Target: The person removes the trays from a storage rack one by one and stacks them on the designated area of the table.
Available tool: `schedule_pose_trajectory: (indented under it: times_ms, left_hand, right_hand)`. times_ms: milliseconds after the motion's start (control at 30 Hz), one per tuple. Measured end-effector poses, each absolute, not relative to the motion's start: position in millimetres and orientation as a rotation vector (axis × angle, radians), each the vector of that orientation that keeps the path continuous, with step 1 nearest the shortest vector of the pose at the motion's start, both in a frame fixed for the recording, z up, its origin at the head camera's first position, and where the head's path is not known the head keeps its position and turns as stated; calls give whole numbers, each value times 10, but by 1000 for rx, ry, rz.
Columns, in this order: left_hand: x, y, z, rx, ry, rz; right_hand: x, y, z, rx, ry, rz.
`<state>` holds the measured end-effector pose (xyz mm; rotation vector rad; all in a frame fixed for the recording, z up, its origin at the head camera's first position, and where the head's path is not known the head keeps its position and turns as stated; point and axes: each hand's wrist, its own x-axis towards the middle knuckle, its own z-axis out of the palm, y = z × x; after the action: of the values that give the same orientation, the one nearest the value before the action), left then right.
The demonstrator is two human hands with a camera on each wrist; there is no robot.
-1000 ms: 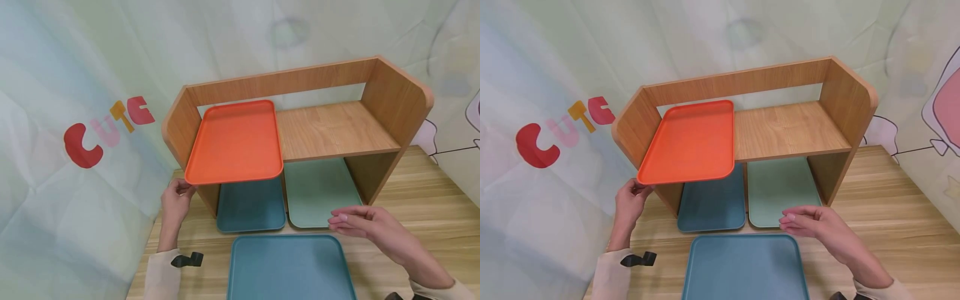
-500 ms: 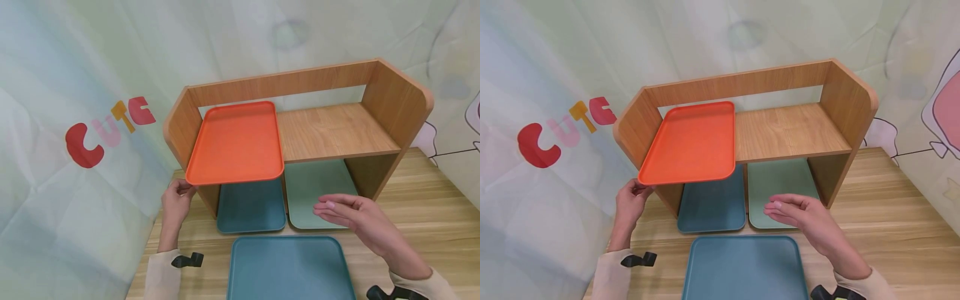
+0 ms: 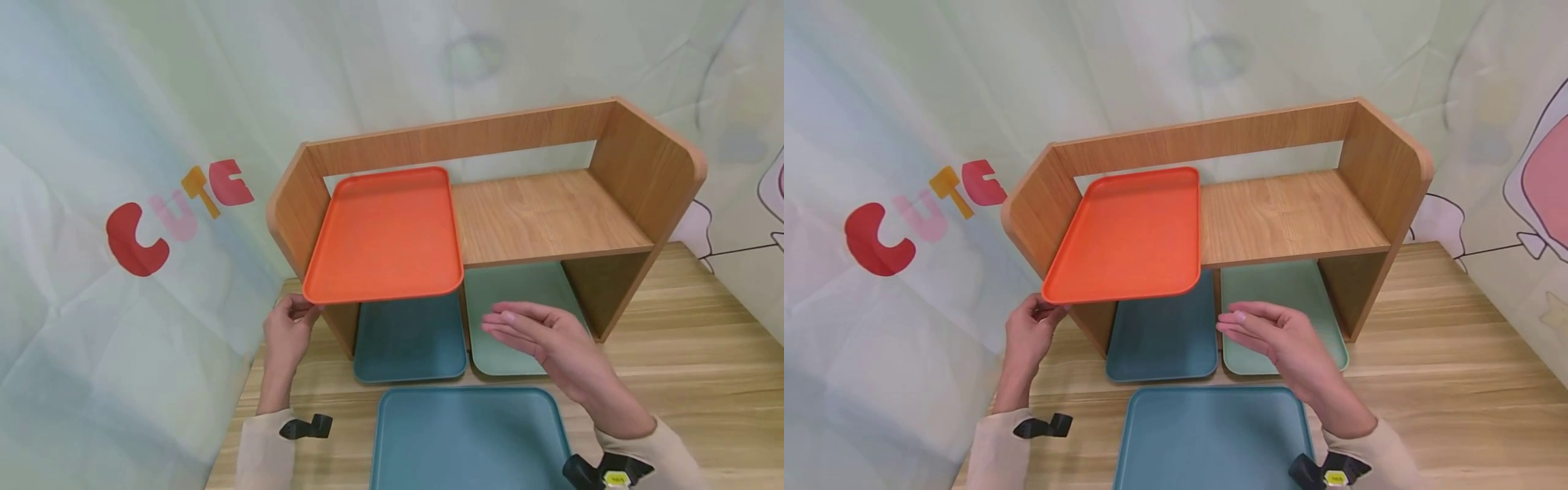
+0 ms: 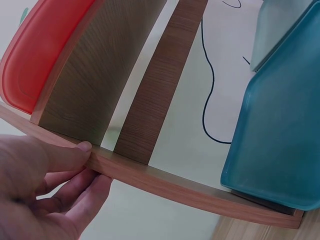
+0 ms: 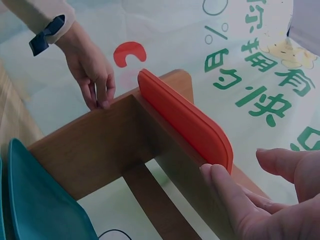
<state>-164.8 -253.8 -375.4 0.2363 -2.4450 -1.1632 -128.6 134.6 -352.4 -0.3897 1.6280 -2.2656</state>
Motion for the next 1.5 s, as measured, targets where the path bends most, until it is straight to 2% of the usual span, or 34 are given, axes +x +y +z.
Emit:
schedule_pose_trajectory:
  times_ms: [733,1500]
  left_hand:
    - [-1634,-2559,-3766,255,-2442,-1141]
    - [-1638,-2535,-3760,254,-2444,-1161]
  right_hand:
    - [-1373,750,-3491,-296,1468,-2455]
    - [-1483,600,-3366,-161,1348,-2557]
